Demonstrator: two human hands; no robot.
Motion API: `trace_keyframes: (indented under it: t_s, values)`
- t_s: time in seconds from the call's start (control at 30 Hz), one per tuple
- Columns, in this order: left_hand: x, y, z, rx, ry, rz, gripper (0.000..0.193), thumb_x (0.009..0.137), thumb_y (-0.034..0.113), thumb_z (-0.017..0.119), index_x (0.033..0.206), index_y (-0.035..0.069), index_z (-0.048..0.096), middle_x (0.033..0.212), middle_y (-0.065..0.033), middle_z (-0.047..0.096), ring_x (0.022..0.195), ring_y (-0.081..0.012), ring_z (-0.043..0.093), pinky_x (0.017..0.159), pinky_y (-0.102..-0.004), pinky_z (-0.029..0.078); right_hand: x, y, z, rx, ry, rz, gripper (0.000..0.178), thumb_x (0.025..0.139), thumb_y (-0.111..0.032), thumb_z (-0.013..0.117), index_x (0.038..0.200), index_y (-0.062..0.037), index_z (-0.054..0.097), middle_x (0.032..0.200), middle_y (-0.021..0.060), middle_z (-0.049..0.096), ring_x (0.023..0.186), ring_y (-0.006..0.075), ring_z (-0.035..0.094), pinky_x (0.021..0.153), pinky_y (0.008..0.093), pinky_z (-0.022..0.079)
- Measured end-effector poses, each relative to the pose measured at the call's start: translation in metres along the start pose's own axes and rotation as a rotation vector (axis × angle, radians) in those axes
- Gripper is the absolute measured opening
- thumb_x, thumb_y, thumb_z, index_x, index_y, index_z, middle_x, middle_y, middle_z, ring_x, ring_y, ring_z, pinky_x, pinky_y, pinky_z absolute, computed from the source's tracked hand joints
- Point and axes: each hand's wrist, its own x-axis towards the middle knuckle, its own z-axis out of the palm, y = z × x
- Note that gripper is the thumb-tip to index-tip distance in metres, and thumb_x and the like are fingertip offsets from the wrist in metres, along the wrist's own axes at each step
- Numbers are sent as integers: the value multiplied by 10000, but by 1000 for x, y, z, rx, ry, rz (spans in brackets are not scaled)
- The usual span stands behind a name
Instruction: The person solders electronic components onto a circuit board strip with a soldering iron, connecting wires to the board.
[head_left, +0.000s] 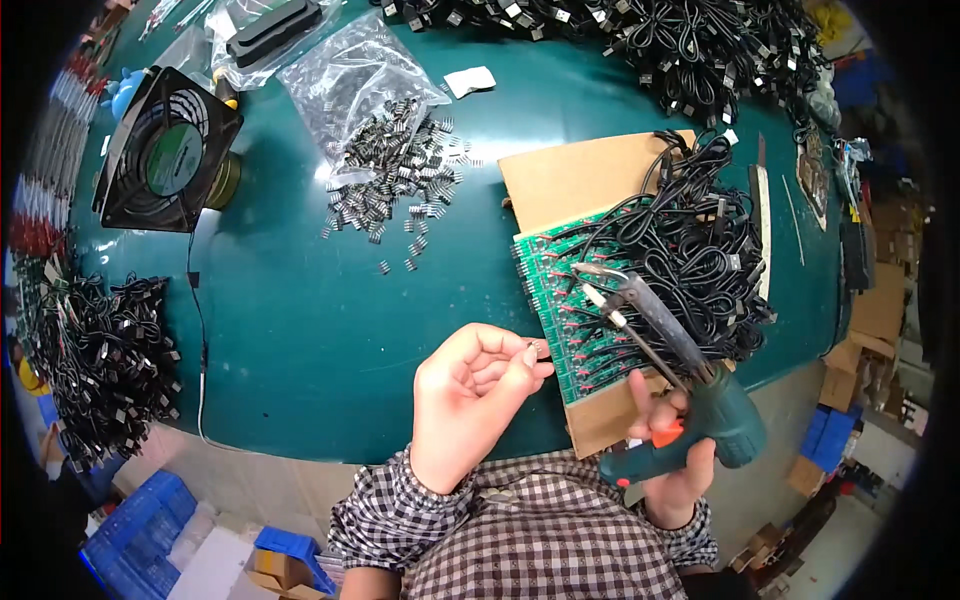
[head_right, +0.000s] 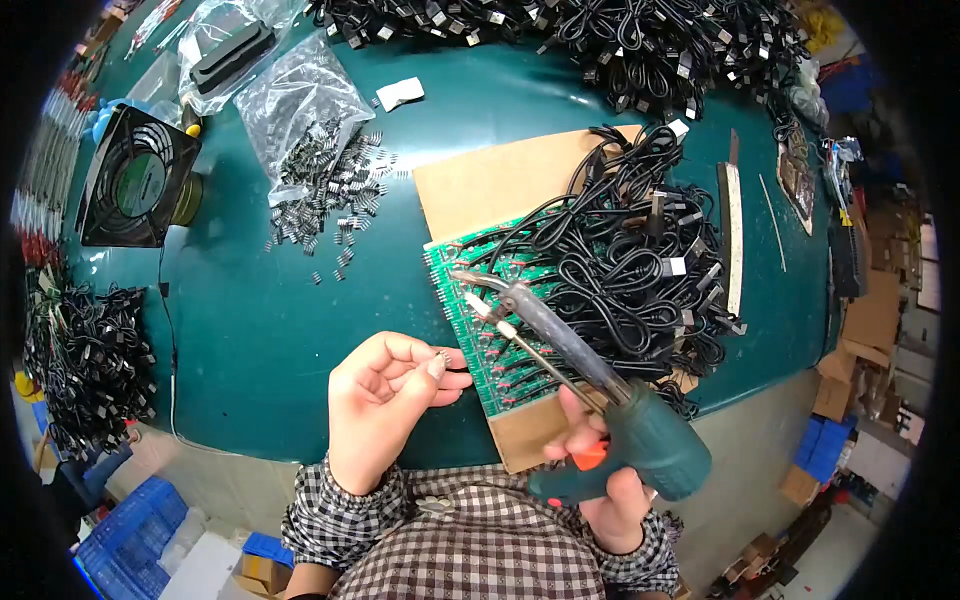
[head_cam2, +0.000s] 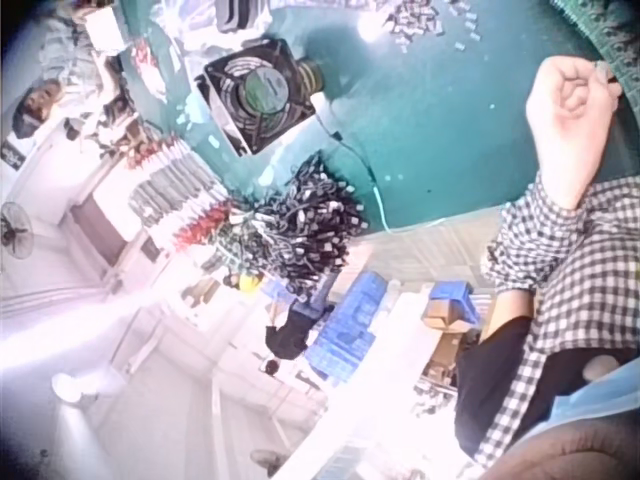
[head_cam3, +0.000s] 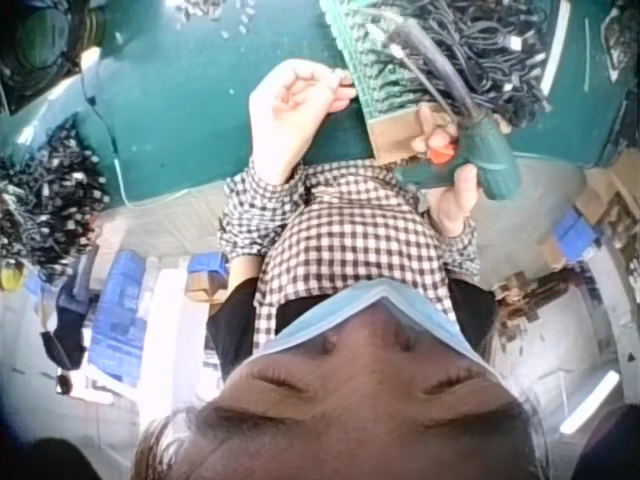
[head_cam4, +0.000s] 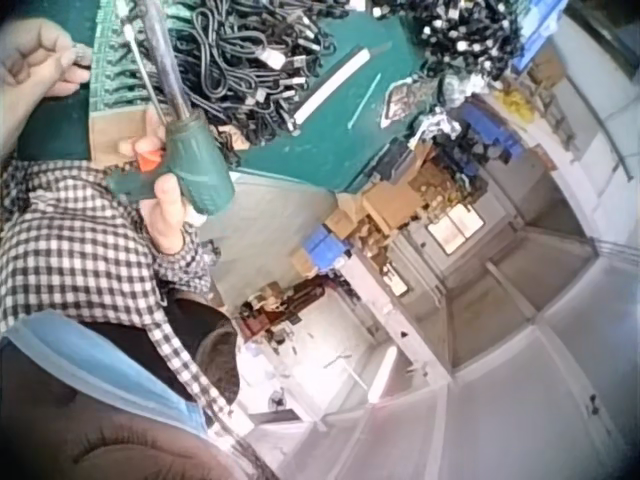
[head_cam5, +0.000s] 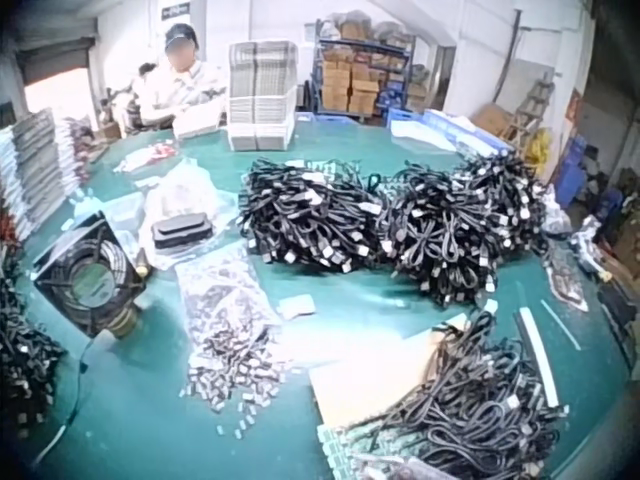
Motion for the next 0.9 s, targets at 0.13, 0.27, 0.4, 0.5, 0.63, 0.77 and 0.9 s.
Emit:
trace_keyframes:
  t_s: [0.13, 0.27, 0.4, 0.5, 0.63, 0.77, 0.9]
  values:
    - [0, -1, -3, -57, 10, -35, 53, 842, -7, 524, 861, -54, 511, 893, -180, 612, 789, -198, 631, 683, -266, 542, 4, 6, -1, 4, -12, 50, 510, 838, -408, 514, 1138, 0, 445, 915, 91, 595, 816, 237, 620, 1077, 445, 176]
    - [0, 1, -1, -67, 15, -51, 50, 839, -7, 527, 853, -53, 514, 890, -182, 614, 786, -198, 632, 680, -269, 544, 4, 7, -2, 11, -28, 31, 521, 838, -420, 509, 1134, 3, 443, 919, 93, 586, 842, 231, 614, 1079, 416, 189]
    - [0, 5, -1, -48, 10, -64, 53, 838, -2, 530, 847, -53, 517, 887, -180, 616, 786, -196, 632, 674, -271, 546, 4, 6, 1, 15, -5, 47, 533, 838, -436, 504, 1129, 6, 445, 917, 97, 584, 875, 221, 607, 1079, 410, 194]
    - [-3, 3, 0, -24, 4, -52, 60, 838, 3, 536, 852, -52, 519, 885, -174, 618, 788, -195, 633, 674, -269, 545, 3, 5, -3, 6, -47, 51, 541, 837, -440, 502, 1137, 7, 442, 932, 105, 578, 894, 217, 600, 1076, 404, 206]
    - [2, 3, -4, 13, -36, -72, 91, 847, 36, 541, 876, -49, 528, 867, -151, 623, 766, -179, 633, 668, -256, 535, 3, 2, -3, -27, -47, 57, 541, 832, -426, 520, 1145, 7, 437, 955, 109, 570, 908, 239, 595, 1055, 431, 247]
    - [17, 8, -7, 41, -58, -67, 133, 852, 77, 548, 897, -48, 535, 820, -115, 619, 716, -155, 627, 640, -238, 527, -5, -8, -2, -64, 4, 47, 547, 815, -408, 557, 1147, 9, 434, 964, 115, 555, 924, 262, 580, 957, 499, 360]
    - [24, 7, -8, 29, -115, -117, 136, 847, 72, 554, 900, -51, 536, 807, -104, 613, 700, -154, 627, 619, -236, 529, -8, -20, 2, -82, 20, 63, 546, 832, -413, 532, 1161, 3, 404, 948, 90, 533, 906, 234, 552, 832, 479, 468]
